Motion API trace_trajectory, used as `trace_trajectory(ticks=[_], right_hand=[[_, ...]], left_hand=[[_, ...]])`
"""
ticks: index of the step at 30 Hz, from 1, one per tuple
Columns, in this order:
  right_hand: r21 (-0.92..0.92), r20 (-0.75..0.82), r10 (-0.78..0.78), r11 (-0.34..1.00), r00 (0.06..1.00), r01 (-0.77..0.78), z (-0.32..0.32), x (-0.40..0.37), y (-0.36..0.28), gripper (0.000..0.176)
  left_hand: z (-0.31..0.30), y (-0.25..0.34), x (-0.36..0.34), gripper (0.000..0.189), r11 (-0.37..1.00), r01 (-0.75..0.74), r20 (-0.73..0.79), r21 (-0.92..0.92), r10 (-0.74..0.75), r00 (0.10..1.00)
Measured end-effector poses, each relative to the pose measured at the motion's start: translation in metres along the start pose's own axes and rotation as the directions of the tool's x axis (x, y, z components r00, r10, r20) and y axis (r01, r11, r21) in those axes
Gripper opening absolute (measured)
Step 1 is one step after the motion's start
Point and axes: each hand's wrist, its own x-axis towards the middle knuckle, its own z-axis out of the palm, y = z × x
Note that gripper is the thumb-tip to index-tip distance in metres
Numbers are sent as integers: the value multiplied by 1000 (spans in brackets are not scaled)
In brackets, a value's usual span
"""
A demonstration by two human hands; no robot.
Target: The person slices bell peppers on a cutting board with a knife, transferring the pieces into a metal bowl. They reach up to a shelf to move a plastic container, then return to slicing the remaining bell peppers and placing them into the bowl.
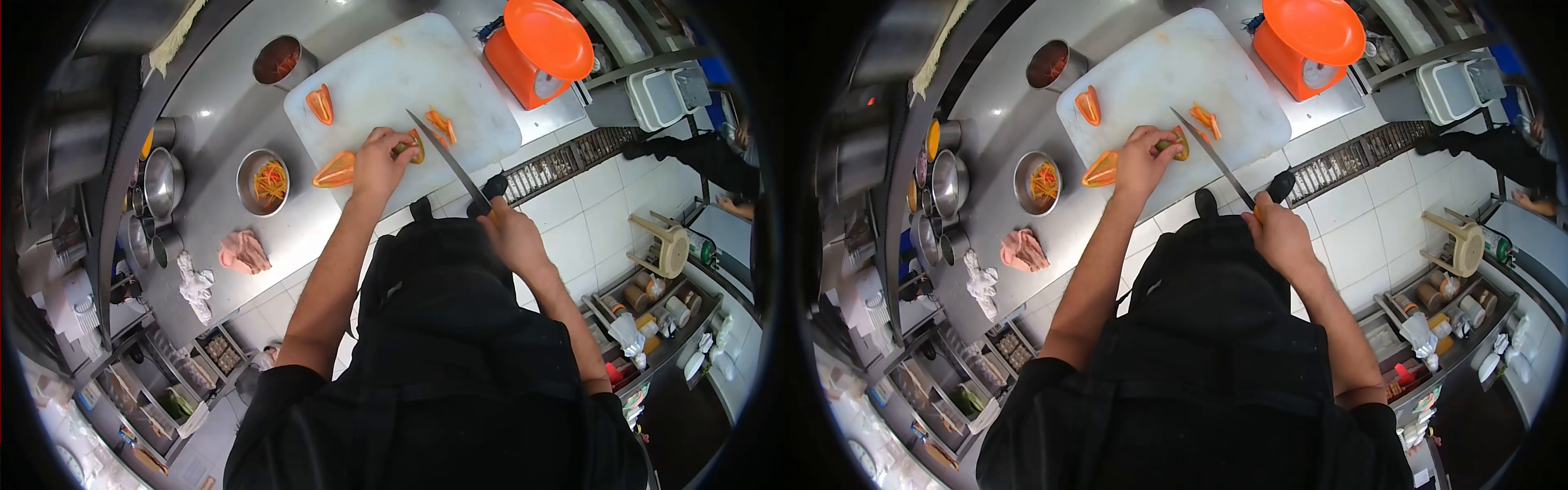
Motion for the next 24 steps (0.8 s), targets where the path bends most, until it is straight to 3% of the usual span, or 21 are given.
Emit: trace_trajectory(ticks=[2,5,8,11,14,24], right_hand=[[-12,-3,7,1000,1000,-7,0,-3,-7,28],[-20,30,21,1000,999,-20,-1,-8,-12,27],[-12,65,29,1000,997,-28,-1,-8,-13,27],[-9,75,35,999,997,-35,-2,-6,-16,27],[-20,69,33,999,997,-32,-1,-9,-16,26],[-63,104,65,996,992,-58,26,7,-18,26]], left_hand=[[-2,2,4,26,999,13,41,42,-14,999],[-8,3,4,23,965,-159,24,210,157,987],[-20,7,2,25,911,-262,112,317,238,965],[-28,17,10,31,921,-211,267,328,123,956],[-32,23,16,36,931,-186,322,313,80,943],[-34,24,20,38,939,-139,318,315,33,947]])
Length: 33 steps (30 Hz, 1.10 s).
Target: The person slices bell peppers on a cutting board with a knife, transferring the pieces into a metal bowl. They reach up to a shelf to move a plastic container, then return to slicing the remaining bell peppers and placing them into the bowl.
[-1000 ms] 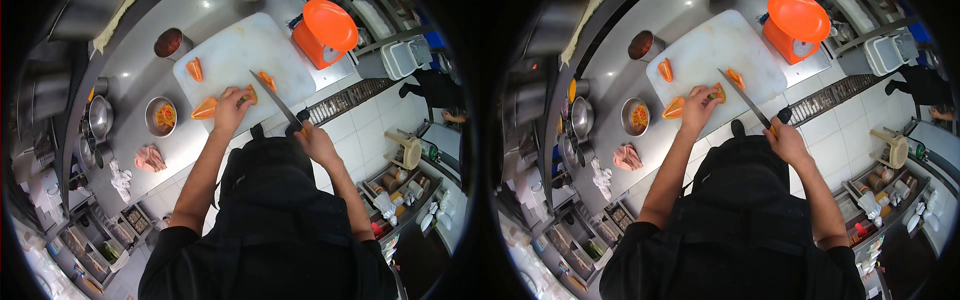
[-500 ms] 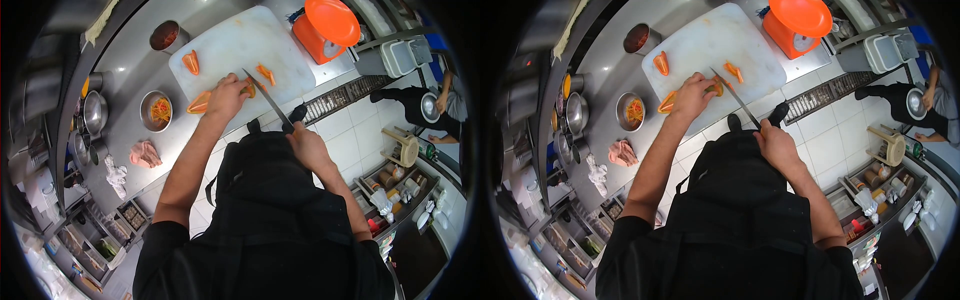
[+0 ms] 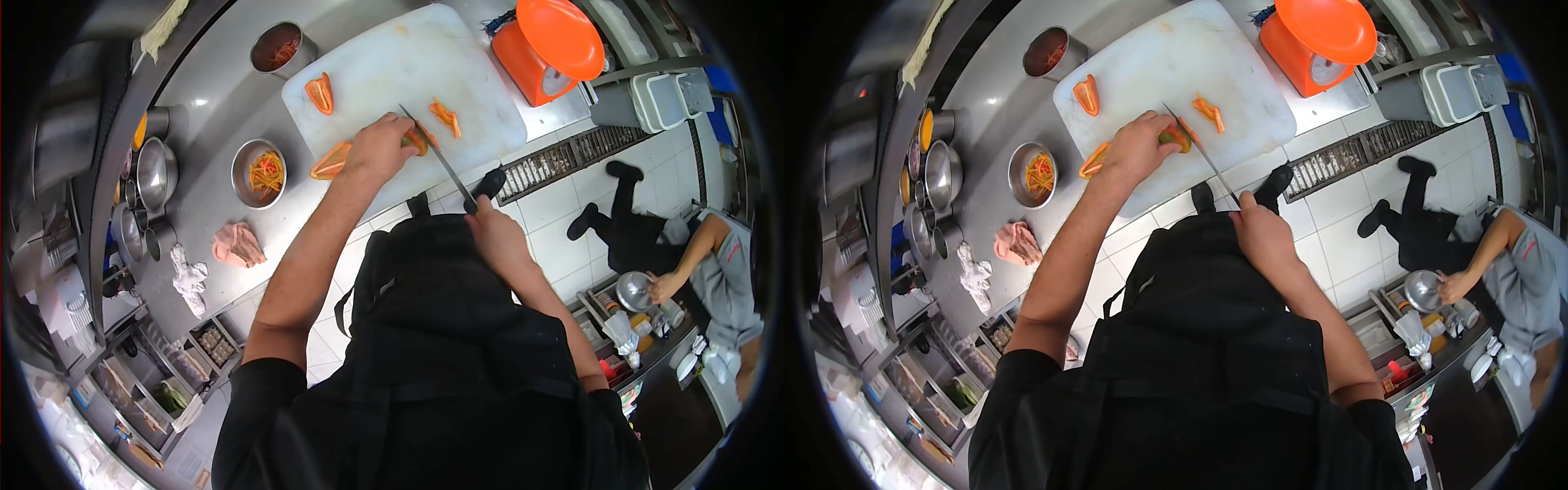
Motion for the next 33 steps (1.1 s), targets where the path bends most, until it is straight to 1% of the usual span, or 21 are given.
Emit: trace_trajectory(ticks=[2,5,8,11,14,17,20,23,26,29,33], right_hand=[[13,-28,-28,1000,999,28,4,13,-3,27],[7,-77,-85,996,993,85,-9,14,-5,28],[-4,-42,-62,998,997,62,-20,-2,-7,27],[-94,-12,-4,996,1000,3,-20,-13,-8,26],[-71,-8,2,997,1000,-2,-4,-3,-5,26],[-7,-73,-83,997,994,83,3,16,-6,25],[-6,-59,-82,997,995,82,-8,13,-7,25],[-39,16,12,999,1000,-12,-14,-5,-12,25],[-61,-29,-11,998,1000,9,5,7,-11,26],[-28,-63,-113,993,992,112,-4,17,-13,26],[-18,-17,-71,997,997,70,-18,2,-12,25]], left_hand=[[0,-1,1,37,1000,-19,3,16,19,1000],[-1,2,0,32,1000,-9,-4,-1,9,1000],[2,3,-3,31,1000,15,-25,-7,-15,1000],[5,-1,-3,35,1000,-3,-48,-12,2,999],[6,-2,-5,32,999,-13,-72,-52,9,997],[11,-6,-4,32,997,-69,-127,-22,65,990],[10,-4,-6,33,1000,-1,-92,-31,-2,996],[17,-7,-9,35,998,-16,-162,-53,7,987],[22,-12,-10,35,993,-49,-194,-104,28,981],[22,-12,-10,36,996,-49,-195,-72,34,980],[20,-8,-12,36,994,-8,-180,-112,-12,984]])
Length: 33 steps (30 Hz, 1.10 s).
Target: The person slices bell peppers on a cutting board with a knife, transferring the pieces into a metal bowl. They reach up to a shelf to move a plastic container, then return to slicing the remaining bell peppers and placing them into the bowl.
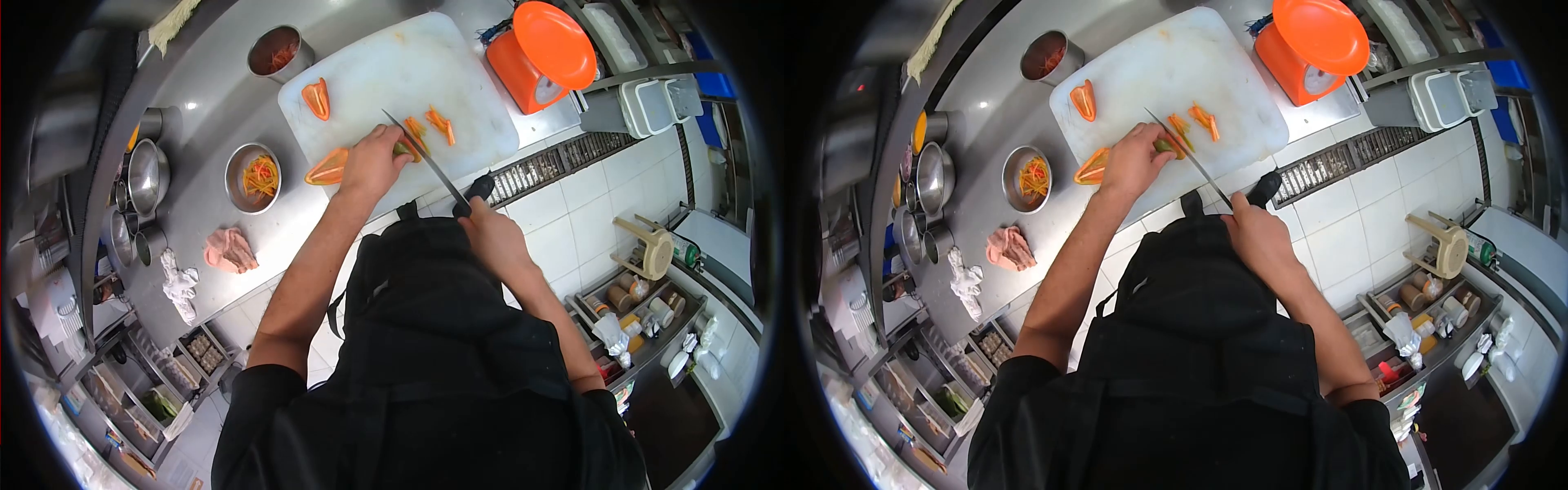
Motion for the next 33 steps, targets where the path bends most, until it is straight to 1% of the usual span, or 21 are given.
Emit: trace_trajectory(ticks=[2,5,8,11,14,17,20,23,26,29,33], right_hand=[[0,33,28,1000,999,-28,3,-6,3,25],[15,-10,-4,1000,1000,4,18,10,4,25],[7,-16,-57,998,998,57,9,23,3,25],[21,-4,-37,999,999,37,-6,8,0,26],[-23,52,17,1000,999,-16,-4,-7,4,26],[-23,48,8,1000,999,-7,5,-2,7,26],[-6,3,-40,999,999,40,15,16,6,26],[-1,8,-63,998,998,63,16,25,8,27],[15,9,-51,999,999,51,7,22,9,27],[50,-43,-46,998,998,48,3,13,29,27],[-20,-18,-26,999,999,26,-6,6,27,26]], left_hand=[[-3,3,-2,36,998,47,23,-49,-46,999],[-1,0,-2,36,997,4,-6,-78,-5,1000],[0,-1,-2,34,999,21,-1,-50,-22,1000],[1,-1,-3,33,995,40,-15,-91,-41,999],[3,-2,-7,33,995,30,-58,-100,-36,998],[4,-3,-9,34,994,35,-60,-106,-42,997],[6,-6,-8,36,992,7,-71,-126,-16,997],[4,-4,-8,36,994,30,-57,-101,-36,998],[8,-5,-9,32,982,35,-101,-184,-54,993],[13,-6,-8,29,982,17,-136,-187,-43,990],[17,1,-1,28,986,71,-142,-154,-93,986]])
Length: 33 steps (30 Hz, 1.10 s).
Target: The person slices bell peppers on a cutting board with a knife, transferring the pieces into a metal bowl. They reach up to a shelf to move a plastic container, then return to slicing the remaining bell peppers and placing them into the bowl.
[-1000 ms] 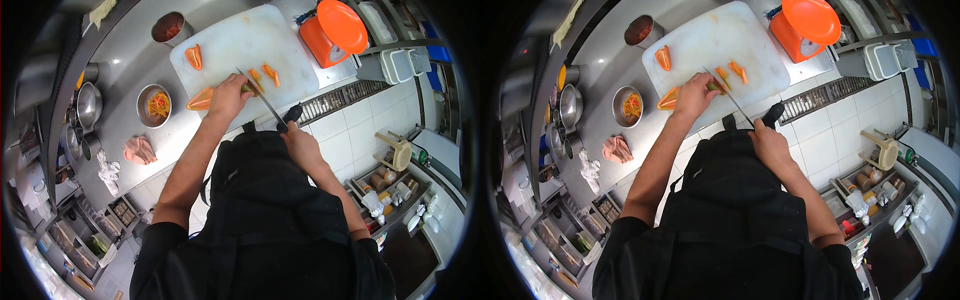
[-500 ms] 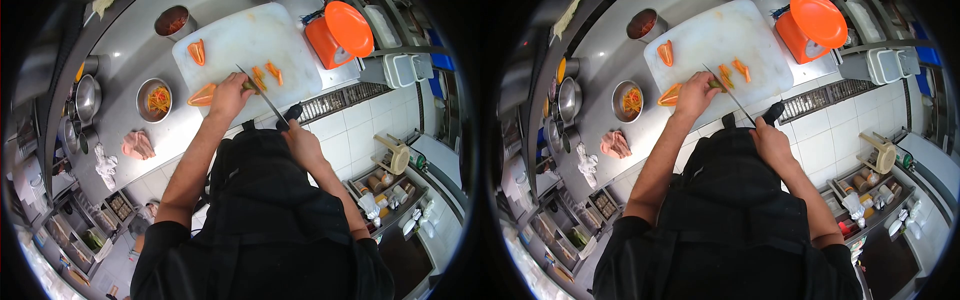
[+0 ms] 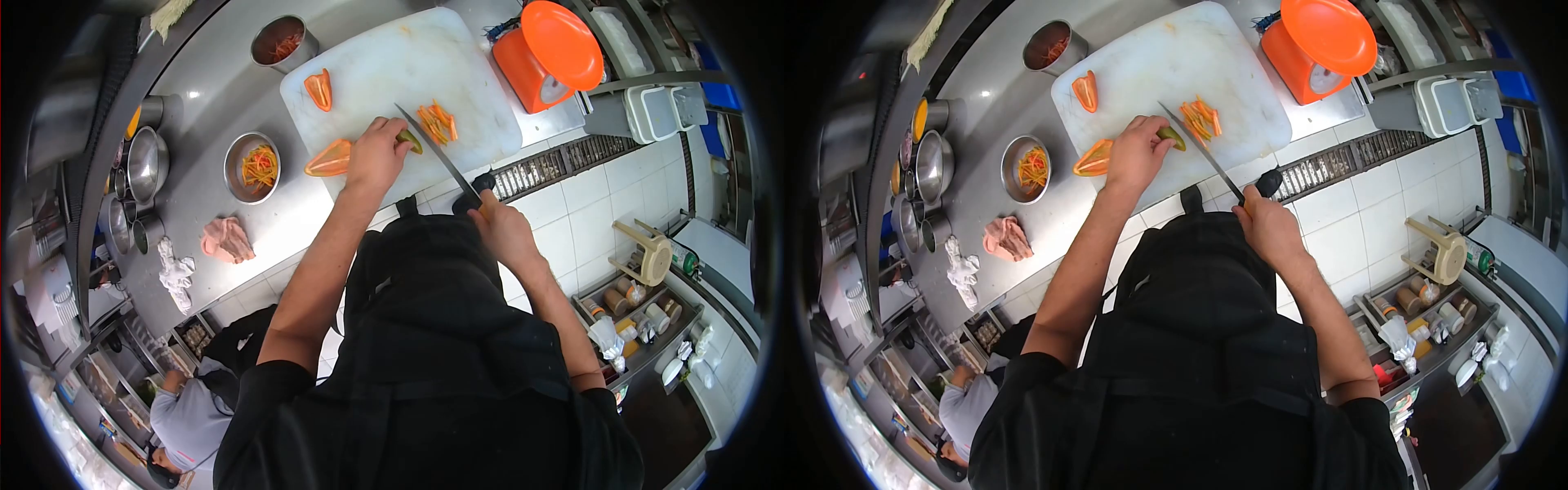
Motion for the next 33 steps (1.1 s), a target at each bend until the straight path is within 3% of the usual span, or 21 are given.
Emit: trace_trajectory(ticks=[2,14,17,23,29,33], right_hand=[[-32,22,7,999,1000,-7,-5,-1,-6,27],[-93,101,-4,996,995,14,-18,-8,2,26],[-103,105,14,995,994,-3,-14,1,0,26],[-7,60,-114,993,992,114,-6,25,-2,24],[-80,123,-36,996,992,46,-31,3,-5,25],[-91,114,-65,993,991,76,-12,17,4,25]], left_hand=[[-1,4,0,28,999,42,14,16,-43,999],[2,-1,-4,26,992,-25,-54,124,32,998],[3,-4,-5,25,993,-47,-73,109,55,996],[3,-8,-5,23,994,-65,-74,85,71,995],[1,-7,-7,17,995,-49,-60,83,54,997],[1,-8,-9,16,993,-73,-62,93,79,995]])
